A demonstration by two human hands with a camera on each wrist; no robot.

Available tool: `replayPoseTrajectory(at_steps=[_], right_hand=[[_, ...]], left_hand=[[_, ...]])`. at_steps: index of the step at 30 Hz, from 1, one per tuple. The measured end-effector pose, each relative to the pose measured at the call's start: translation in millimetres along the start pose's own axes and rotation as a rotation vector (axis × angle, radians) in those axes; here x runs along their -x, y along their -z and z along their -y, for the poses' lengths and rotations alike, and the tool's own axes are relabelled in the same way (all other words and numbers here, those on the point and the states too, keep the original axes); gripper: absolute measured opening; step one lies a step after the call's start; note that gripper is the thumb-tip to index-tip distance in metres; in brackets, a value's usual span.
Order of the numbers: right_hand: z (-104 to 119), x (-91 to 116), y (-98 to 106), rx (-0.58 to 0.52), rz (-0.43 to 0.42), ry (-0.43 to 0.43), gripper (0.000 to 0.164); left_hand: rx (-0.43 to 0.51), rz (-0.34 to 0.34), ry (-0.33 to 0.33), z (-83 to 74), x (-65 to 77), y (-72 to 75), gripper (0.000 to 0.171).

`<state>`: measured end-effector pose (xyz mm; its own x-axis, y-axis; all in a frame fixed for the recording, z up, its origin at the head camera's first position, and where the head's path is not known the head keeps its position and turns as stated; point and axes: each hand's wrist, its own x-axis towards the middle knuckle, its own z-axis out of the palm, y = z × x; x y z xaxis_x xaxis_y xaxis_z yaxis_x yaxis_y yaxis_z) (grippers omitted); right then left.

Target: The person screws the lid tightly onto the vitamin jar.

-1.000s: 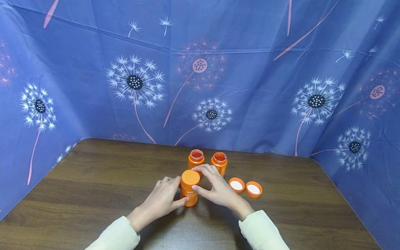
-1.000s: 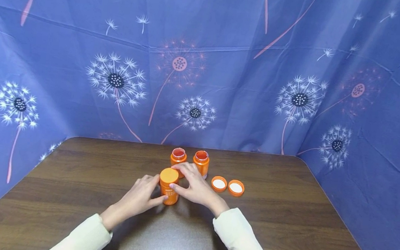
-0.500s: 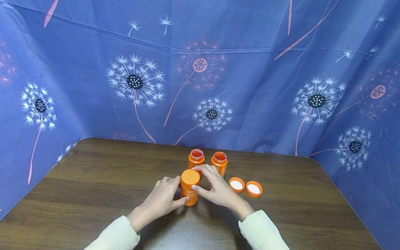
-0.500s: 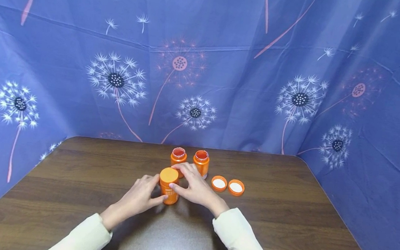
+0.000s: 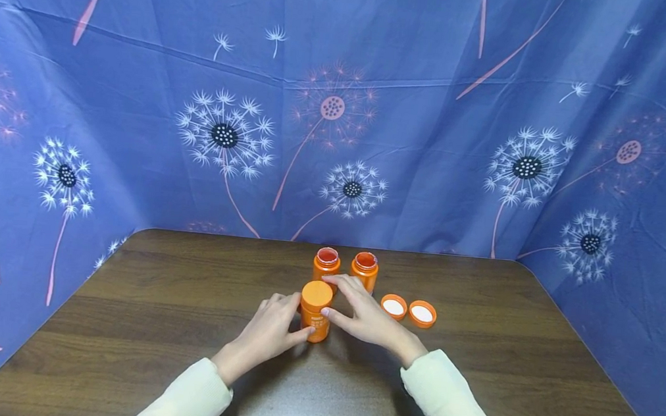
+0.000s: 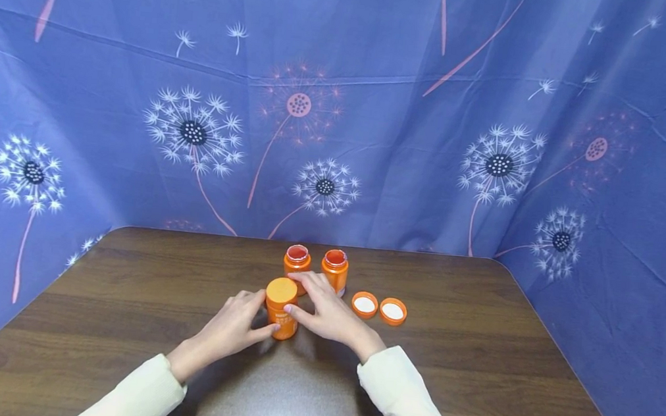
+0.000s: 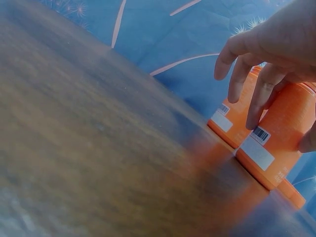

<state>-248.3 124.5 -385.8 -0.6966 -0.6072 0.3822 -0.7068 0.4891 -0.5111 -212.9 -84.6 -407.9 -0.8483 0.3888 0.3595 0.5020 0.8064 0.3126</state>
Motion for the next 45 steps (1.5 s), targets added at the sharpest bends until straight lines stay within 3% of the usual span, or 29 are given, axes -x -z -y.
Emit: replayPoseTrajectory(at_steps=[9, 28, 33, 45], right_hand=[[-5.4, 5.4, 5.1, 0.004, -0.014, -0.002, 0.047], [-32.3, 30.7, 28.7, 0.081, -0.106, 0.005, 0.033], [-42.6, 40.4, 38.1, 0.068, -0.118, -0.042, 0.033], [-65.3, 59.6, 55.1, 0.160, -0.110, -0.172, 0.035]], left_hand=[[-0.013, -0.031, 0.012, 1.1, -0.6, -1.0, 0.047], [-0.079, -0.082, 0.144, 19.6, 0.0, 3.8, 0.043], [-0.106, -0.111, 0.186, 28.8, 0.4, 6.3, 0.047], [-0.103, -0.148, 0.269, 52.2, 1.5, 15.8, 0.045]])
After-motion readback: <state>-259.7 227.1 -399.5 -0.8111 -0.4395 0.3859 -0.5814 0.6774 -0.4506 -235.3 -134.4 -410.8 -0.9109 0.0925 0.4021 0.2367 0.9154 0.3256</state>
